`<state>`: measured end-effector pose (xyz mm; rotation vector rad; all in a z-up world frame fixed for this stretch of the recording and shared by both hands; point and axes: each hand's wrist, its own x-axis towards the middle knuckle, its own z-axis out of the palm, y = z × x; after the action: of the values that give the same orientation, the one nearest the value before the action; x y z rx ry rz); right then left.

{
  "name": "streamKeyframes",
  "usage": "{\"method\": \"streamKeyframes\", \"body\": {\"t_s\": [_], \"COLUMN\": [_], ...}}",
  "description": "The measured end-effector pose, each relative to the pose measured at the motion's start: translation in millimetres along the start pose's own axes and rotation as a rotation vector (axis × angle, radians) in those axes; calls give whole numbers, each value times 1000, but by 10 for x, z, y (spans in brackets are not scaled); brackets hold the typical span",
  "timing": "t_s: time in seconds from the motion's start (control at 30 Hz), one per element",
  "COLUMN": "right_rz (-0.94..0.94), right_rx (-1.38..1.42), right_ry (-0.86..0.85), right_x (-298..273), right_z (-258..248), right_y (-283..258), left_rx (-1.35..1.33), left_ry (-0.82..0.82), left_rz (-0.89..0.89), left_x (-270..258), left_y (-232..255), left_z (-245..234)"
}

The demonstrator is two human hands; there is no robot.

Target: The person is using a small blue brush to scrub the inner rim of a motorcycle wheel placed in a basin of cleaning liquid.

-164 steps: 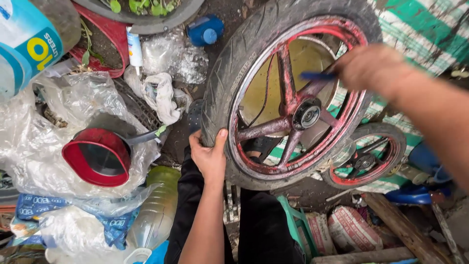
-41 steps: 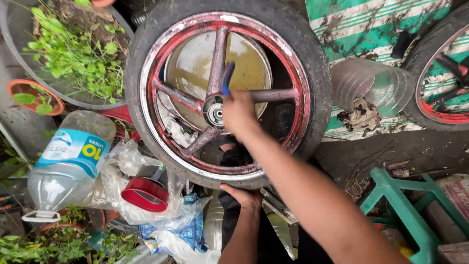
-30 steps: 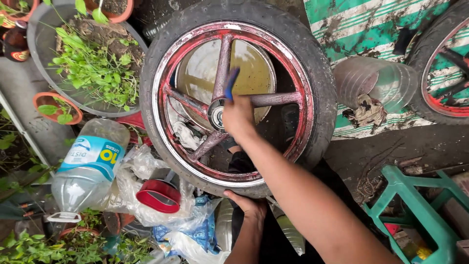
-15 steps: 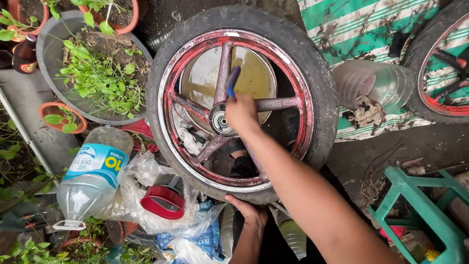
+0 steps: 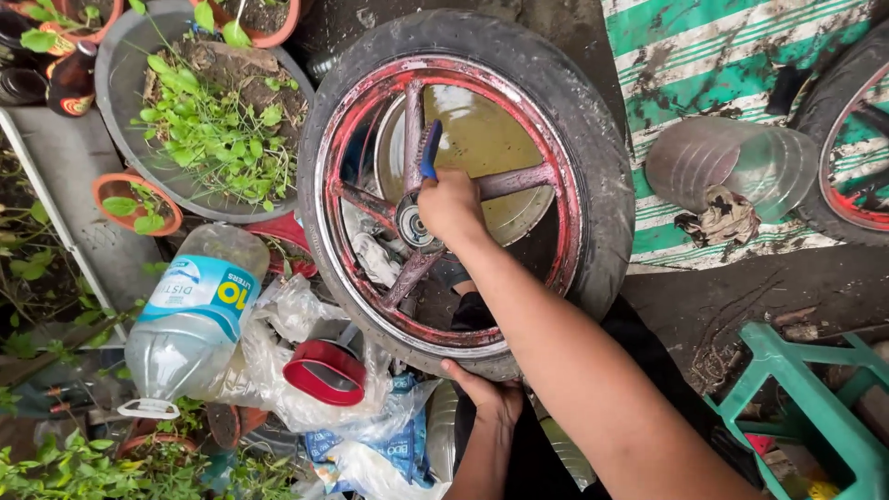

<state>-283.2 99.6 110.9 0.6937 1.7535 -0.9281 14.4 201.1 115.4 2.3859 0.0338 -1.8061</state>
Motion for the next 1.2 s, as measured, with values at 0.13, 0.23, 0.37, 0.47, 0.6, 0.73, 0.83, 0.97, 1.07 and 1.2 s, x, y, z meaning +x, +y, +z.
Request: {"method": "streamKeyframes", "body": {"t_s": [0.13,0.23,0.37,0.47,0.6,0.73,0.83,0.97,1.07,1.2], "right_rz": [-90,17,-14,90,10,-131,-74,23,60,120], "right_rx": [-173,-328,-205,-131,-82,20,-137,251,290,275], "right_ry": [-41,-171,-32,-33,47,127,37,19,-25,-53], "right_x": [-474,-821,-525,-198,132,172,174,543,236,200], "right_z": [-157,-442,-333,-87,-24,71,27,-232,-240,-288], "right_y": [141,121,145,68,-381,-294,-36,-429,-557,-464], "left_rx": [-4,-115,-110,-90,-82,-98,-135,-139,-99,-6], "left_ry": [-68,-64,-86,-100,-129,-156,-121,-194,-218,-160], "left_rz": [6,-4,-9,-18,-70,-43,-68,-77,-96,-145], "left_x": [-96,-31,-46,-75,-2,64,122,444,687,940], "left_y": [-28,-87,-70,-57,-129,-187,-252,-383,-537,-736], "left_z": [81,37,-47,32,-54,-62,-98,-286,-453,-601]}}
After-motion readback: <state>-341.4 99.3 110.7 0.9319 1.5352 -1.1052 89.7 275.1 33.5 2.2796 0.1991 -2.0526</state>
